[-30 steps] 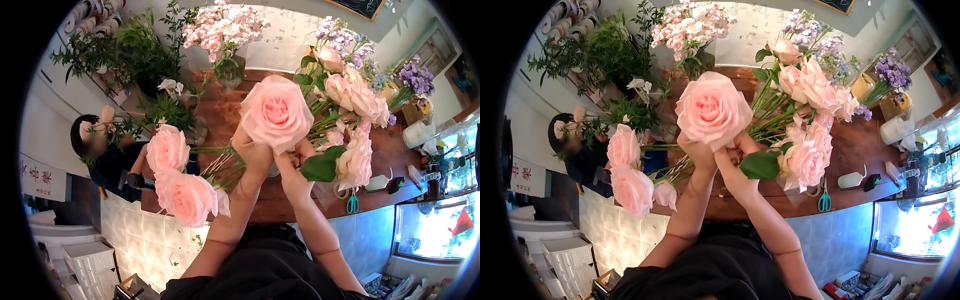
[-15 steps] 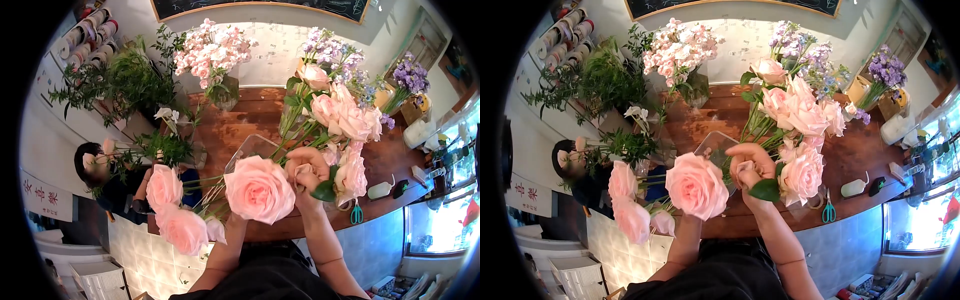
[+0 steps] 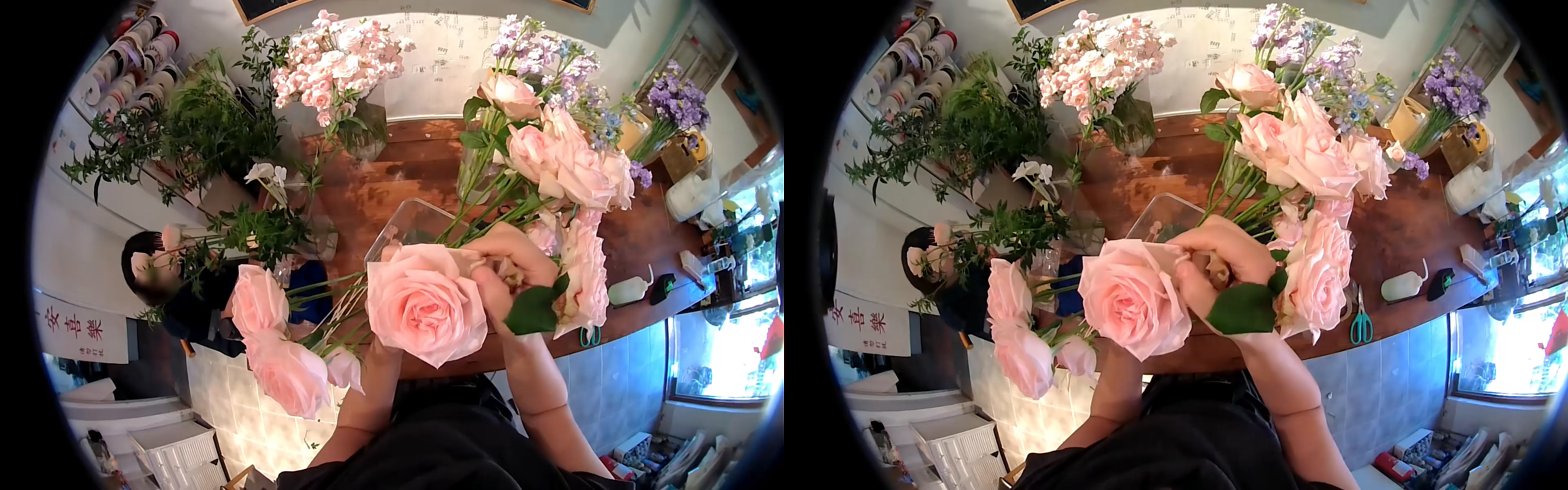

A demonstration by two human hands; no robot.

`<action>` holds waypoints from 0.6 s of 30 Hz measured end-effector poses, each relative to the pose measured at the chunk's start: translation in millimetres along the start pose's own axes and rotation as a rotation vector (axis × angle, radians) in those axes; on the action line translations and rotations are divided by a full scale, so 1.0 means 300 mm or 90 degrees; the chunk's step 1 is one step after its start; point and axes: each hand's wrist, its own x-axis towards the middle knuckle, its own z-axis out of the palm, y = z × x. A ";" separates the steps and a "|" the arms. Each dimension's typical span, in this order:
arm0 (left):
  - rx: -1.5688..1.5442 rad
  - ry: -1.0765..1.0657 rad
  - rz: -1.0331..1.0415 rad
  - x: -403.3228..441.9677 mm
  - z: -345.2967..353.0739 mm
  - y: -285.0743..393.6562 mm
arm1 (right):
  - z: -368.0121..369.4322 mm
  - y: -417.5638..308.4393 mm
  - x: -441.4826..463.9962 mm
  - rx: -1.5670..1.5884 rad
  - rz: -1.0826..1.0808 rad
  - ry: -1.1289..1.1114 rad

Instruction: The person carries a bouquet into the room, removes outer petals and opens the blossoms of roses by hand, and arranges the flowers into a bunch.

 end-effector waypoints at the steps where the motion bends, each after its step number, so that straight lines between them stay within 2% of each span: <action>1: -0.006 -0.016 0.001 0.004 -0.004 -0.004 | 0.006 -0.008 -0.002 0.017 0.033 0.017; 2: -0.045 -0.038 -0.046 0.006 -0.007 -0.005 | 0.016 -0.014 -0.002 0.033 0.066 0.034; 3: -0.045 -0.014 -0.030 0.010 0.005 -0.003 | 0.023 -0.016 0.001 0.050 0.097 0.050; 4: -0.044 0.009 -0.014 0.013 0.018 -0.001 | 0.029 0.004 -0.002 0.053 0.059 0.060; 5: -0.042 0.033 0.003 0.016 0.030 0.002 | 0.033 0.007 -0.009 0.071 0.077 0.077; 6: 0.023 0.061 0.097 0.040 0.032 0.021 | 0.038 0.007 -0.018 0.091 0.094 0.093; 8: -0.012 0.134 0.100 0.033 0.037 0.030 | 0.051 0.026 -0.039 0.092 0.074 0.106; 11: -0.340 0.240 -0.146 -0.066 0.051 -0.029 | 0.098 0.012 -0.072 0.129 0.033 0.212; 14: -0.738 0.312 -0.277 -0.099 0.046 -0.107 | 0.106 -0.017 -0.069 0.293 0.083 0.270; 15: -0.732 0.308 -0.266 -0.105 0.045 -0.128 | 0.109 -0.031 -0.069 0.362 0.114 0.286; 16: -0.726 0.305 -0.256 -0.111 0.045 -0.150 | 0.087 -0.025 -0.091 0.346 0.145 0.264; 18: -0.423 0.256 -0.149 -0.089 0.043 -0.177 | 0.051 0.031 -0.095 0.346 0.066 0.159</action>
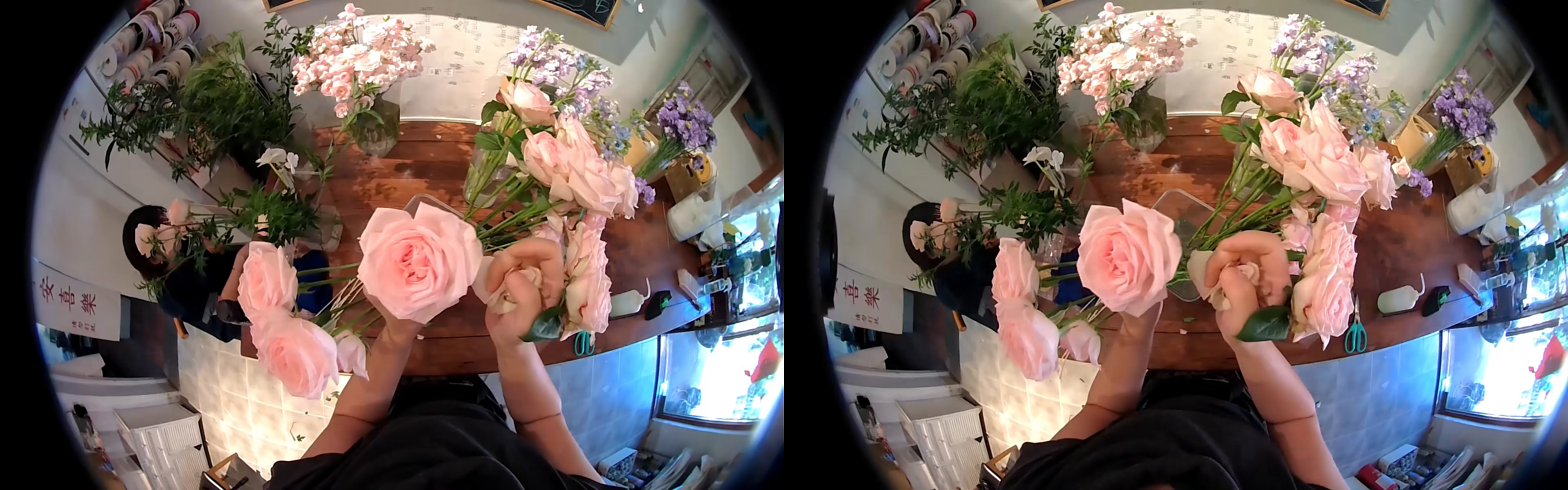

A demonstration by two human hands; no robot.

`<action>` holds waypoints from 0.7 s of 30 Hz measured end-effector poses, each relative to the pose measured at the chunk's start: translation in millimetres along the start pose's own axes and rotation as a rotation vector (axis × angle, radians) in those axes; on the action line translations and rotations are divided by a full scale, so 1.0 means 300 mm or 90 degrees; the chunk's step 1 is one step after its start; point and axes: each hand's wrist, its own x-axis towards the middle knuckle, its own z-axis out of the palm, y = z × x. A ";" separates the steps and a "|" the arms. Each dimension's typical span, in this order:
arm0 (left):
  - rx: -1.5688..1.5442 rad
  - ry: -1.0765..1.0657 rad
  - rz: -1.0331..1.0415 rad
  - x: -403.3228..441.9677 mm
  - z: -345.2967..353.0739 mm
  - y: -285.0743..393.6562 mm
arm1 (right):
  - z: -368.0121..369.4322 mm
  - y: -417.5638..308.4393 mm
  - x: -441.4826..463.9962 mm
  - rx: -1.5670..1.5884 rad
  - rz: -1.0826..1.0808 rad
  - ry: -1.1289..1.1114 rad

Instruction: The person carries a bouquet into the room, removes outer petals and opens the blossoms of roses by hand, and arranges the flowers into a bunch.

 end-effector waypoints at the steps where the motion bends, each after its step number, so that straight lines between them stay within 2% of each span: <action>1: 0.091 -0.012 0.025 -0.010 0.012 0.011 | -0.012 0.008 0.002 0.000 -0.022 -0.061; 3: 0.273 -0.026 0.080 -0.020 0.071 0.067 | 0.017 -0.021 0.009 -0.119 0.002 -0.046; 4: 0.476 -0.072 0.168 0.001 0.100 0.108 | 0.016 -0.022 0.017 -0.190 -0.001 -0.046; 5: 0.410 -0.072 0.163 -0.001 0.084 0.083 | 0.019 -0.025 0.022 -0.260 -0.005 -0.046; 6: 0.344 -0.071 0.158 -0.003 0.069 0.057 | 0.038 -0.037 0.024 -0.208 0.055 0.017; 8: 0.284 -0.071 0.135 0.000 0.053 0.034 | 0.051 -0.054 0.039 -0.136 0.091 0.039; 11: 0.407 -0.077 0.289 0.000 0.072 0.076 | 0.040 -0.042 0.039 -0.065 0.092 0.033; 13: 0.352 -0.058 0.166 -0.016 0.082 0.100 | 0.037 -0.036 0.036 -0.047 0.078 0.008; 16: 0.422 -0.067 0.191 -0.009 0.084 0.112 | 0.034 -0.034 0.033 -0.090 0.055 -0.028; 19: 0.604 -0.145 0.343 0.026 0.145 0.199 | 0.038 -0.040 0.035 -0.128 0.067 -0.004; 21: 0.595 -0.088 0.378 0.035 0.162 0.200 | 0.046 -0.032 0.041 -0.115 0.097 0.046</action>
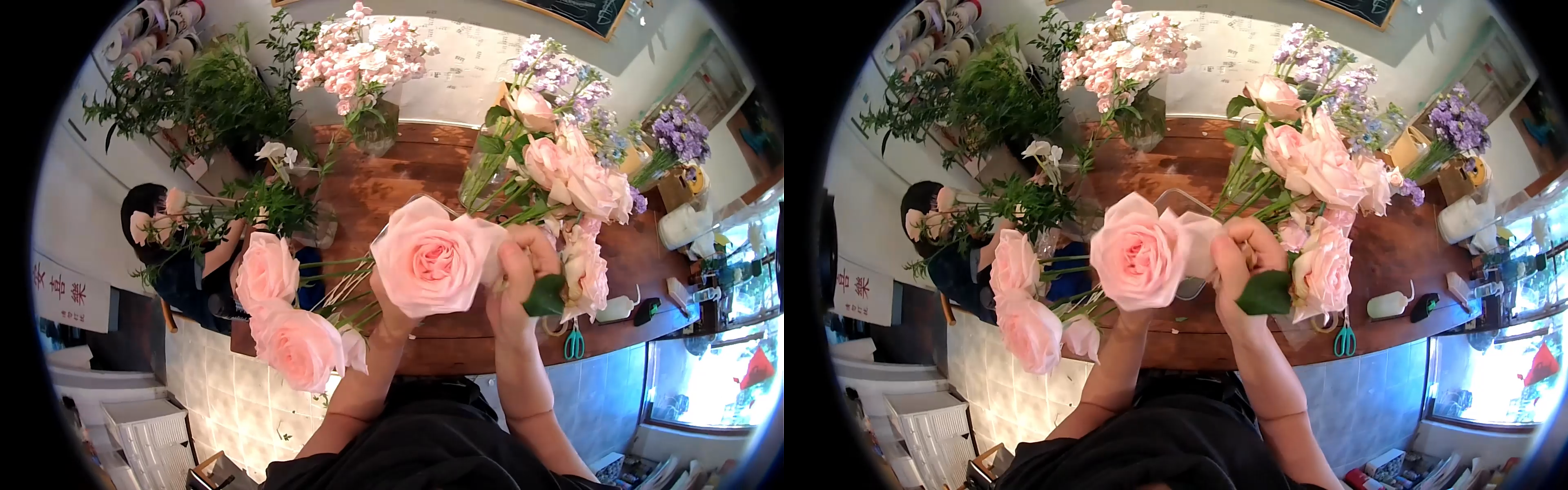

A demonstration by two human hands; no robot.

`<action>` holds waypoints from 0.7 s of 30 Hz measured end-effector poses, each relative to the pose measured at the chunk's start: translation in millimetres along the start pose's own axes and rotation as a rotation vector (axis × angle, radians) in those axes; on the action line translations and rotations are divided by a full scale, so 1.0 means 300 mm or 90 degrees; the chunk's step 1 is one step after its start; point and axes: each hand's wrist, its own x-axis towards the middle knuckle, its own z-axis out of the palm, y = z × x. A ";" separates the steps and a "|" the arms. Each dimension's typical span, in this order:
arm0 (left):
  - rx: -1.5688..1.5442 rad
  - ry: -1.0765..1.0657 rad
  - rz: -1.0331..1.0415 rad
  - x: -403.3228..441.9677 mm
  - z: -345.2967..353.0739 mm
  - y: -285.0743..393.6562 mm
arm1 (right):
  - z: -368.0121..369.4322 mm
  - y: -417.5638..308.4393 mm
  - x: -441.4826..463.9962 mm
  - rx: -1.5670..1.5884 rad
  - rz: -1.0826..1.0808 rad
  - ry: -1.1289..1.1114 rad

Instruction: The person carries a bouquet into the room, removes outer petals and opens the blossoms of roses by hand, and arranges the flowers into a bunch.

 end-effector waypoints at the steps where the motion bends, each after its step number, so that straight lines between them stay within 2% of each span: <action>1: -0.021 0.044 -0.018 0.002 0.011 0.002 | 0.014 -0.007 0.006 0.076 0.064 0.058; 4: -0.134 0.199 -0.111 0.004 0.047 0.001 | 0.016 0.012 0.055 0.178 0.105 0.120; 5: -0.144 0.261 -0.077 0.024 0.062 0.005 | -0.010 0.040 0.052 0.217 0.107 0.049; 6: -0.151 0.321 -0.041 0.045 0.077 0.007 | 0.019 0.051 0.041 0.187 0.091 0.083; 7: 0.062 0.271 0.022 0.051 0.075 -0.004 | 0.027 0.076 0.026 0.168 0.071 0.051; 9: 0.094 0.169 -0.021 0.038 0.079 -0.087 | 0.024 0.103 -0.033 0.125 0.087 0.009; 10: -0.207 0.214 -0.232 0.032 0.110 -0.137 | 0.016 0.101 -0.075 0.102 0.120 -0.004; 12: -0.207 0.179 -0.351 0.045 0.164 -0.208 | -0.030 0.115 -0.162 0.056 0.103 -0.121; 14: -0.209 0.091 -0.436 0.044 0.197 -0.276 | -0.170 0.216 -0.275 -0.155 0.023 -0.195; 16: -0.172 0.037 -0.366 0.008 0.198 -0.248 | -0.293 0.100 -0.309 -0.403 0.176 -0.274; 18: -0.033 0.043 -0.291 -0.046 0.169 -0.163 | -0.500 0.148 -0.392 -0.495 0.247 -0.228; 19: 0.037 0.045 -0.251 -0.055 0.159 -0.119 | -0.607 0.153 -0.432 -0.579 0.290 -0.264; 21: -0.168 -0.030 -0.208 -0.059 0.159 -0.054 | -0.880 0.227 -0.598 -0.706 0.369 -0.350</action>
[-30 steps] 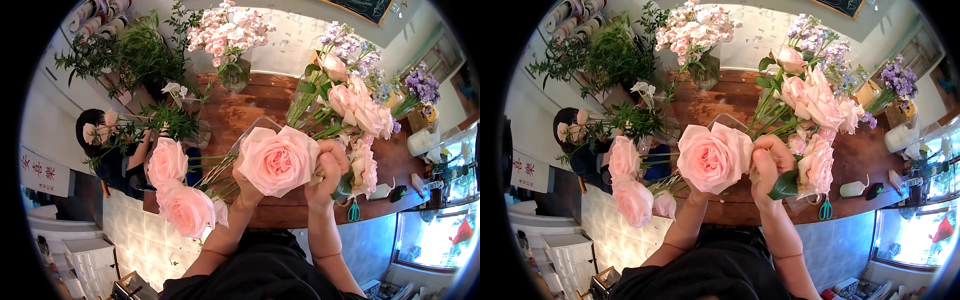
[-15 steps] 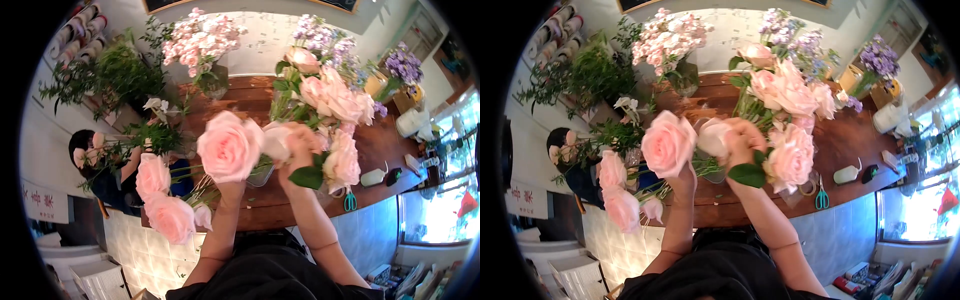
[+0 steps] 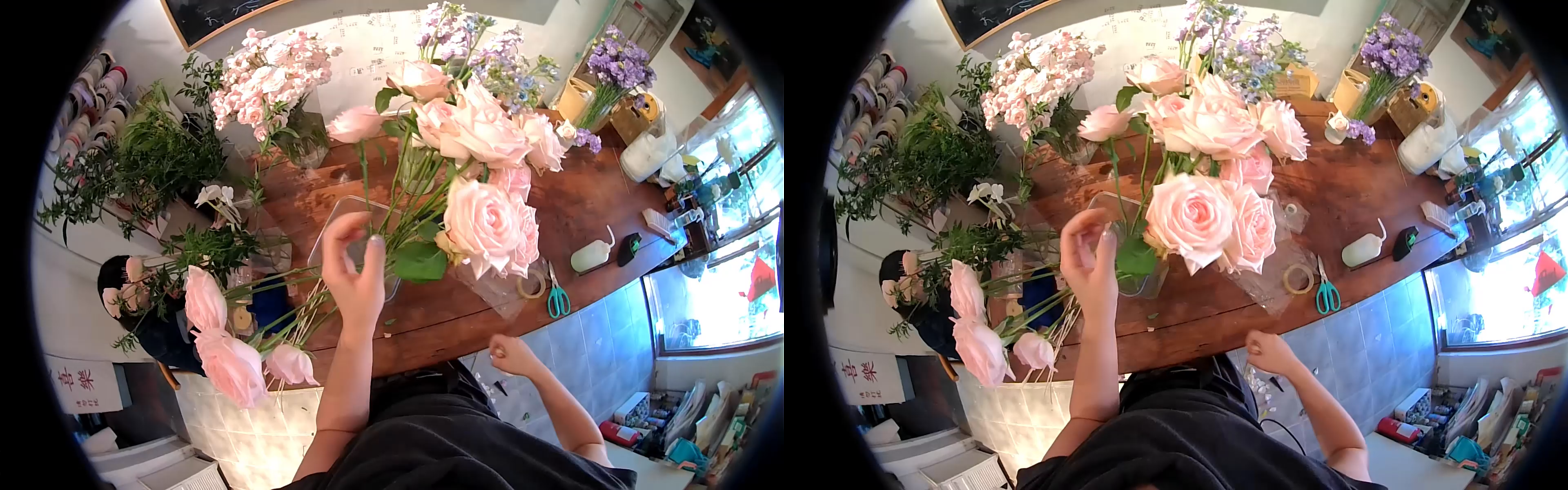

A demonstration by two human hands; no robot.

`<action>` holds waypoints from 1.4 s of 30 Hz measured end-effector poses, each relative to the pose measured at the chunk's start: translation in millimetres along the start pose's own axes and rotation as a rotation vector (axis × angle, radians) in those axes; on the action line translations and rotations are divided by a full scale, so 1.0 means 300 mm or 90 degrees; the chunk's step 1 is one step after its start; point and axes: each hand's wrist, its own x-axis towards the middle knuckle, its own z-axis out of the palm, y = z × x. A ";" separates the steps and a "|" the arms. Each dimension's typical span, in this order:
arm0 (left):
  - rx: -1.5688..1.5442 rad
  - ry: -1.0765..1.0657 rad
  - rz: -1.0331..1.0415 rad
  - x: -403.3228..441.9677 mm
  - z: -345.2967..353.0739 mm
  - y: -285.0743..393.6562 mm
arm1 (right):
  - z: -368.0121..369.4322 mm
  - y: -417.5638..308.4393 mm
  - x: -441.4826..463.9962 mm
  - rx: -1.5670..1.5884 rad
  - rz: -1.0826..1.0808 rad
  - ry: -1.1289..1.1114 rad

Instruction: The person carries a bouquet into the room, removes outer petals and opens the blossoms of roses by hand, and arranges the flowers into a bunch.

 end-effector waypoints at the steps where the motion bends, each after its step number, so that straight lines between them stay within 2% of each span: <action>1: -0.094 -0.055 0.017 -0.004 0.004 0.034 | 0.057 0.127 -0.041 -0.051 0.019 -0.049; 2: -0.114 -0.180 0.053 0.019 0.012 0.071 | 0.045 0.114 -0.067 -0.113 0.165 -0.282; 3: -0.204 -0.226 -0.006 0.026 0.035 0.103 | 0.025 0.094 -0.086 -0.174 0.309 -0.514; 5: -0.167 -0.305 -0.002 0.039 0.057 0.095 | 0.052 0.080 -0.145 -0.458 0.000 -0.267; 7: -0.164 -0.403 -0.021 0.042 0.050 0.099 | 0.059 0.053 -0.133 -0.449 -0.159 -0.096; 8: -0.181 -0.409 -0.006 0.036 0.050 0.096 | 0.004 -0.065 -0.067 -0.311 -0.162 -0.062; 10: -0.171 -0.451 0.047 0.030 0.038 0.086 | -0.115 -0.295 0.015 -0.139 -0.287 0.068; 11: -0.166 -0.471 0.075 0.028 0.030 0.081 | -0.159 -0.414 0.026 -0.024 -0.300 0.133; 12: -0.192 -0.462 0.060 0.014 0.022 0.076 | -0.192 -0.516 0.034 0.091 -0.311 0.195; 14: -0.225 -0.394 0.022 -0.012 0.013 0.091 | -0.229 -0.645 0.073 0.158 -0.426 0.327; 19: -0.174 -0.185 -0.002 -0.051 -0.008 0.116 | -0.159 -0.803 0.159 0.463 -0.317 0.376; 20: -0.130 -0.210 0.091 -0.040 -0.029 0.113 | -0.157 -0.826 0.168 0.502 -0.288 0.388; 23: -0.191 -0.177 -0.030 -0.050 -0.044 0.134 | -0.153 -0.843 0.202 0.662 -0.270 0.319; 24: -0.205 -0.148 -0.045 -0.055 -0.046 0.124 | -0.153 -0.842 0.224 0.640 -0.271 0.313; 27: -0.252 -0.104 -0.066 -0.065 -0.051 0.105 | -0.187 -0.854 0.282 0.836 -0.186 0.080; 28: -0.293 -0.088 -0.072 -0.067 -0.061 0.075 | -0.197 -0.866 0.298 0.873 -0.173 0.068; 32: -0.463 -0.094 -0.117 -0.067 -0.072 0.062 | -0.252 -0.869 0.312 0.835 -0.172 -0.030; 35: -0.495 -0.072 -0.135 -0.071 -0.051 0.069 | -0.262 -0.893 0.301 0.688 -0.238 0.108; 38: -0.515 -0.093 -0.138 -0.076 -0.048 0.065 | -0.232 -0.856 0.324 0.332 -0.400 0.374; 42: -0.518 -0.111 -0.127 -0.070 -0.057 0.068 | -0.244 -0.873 0.293 0.064 -0.438 0.576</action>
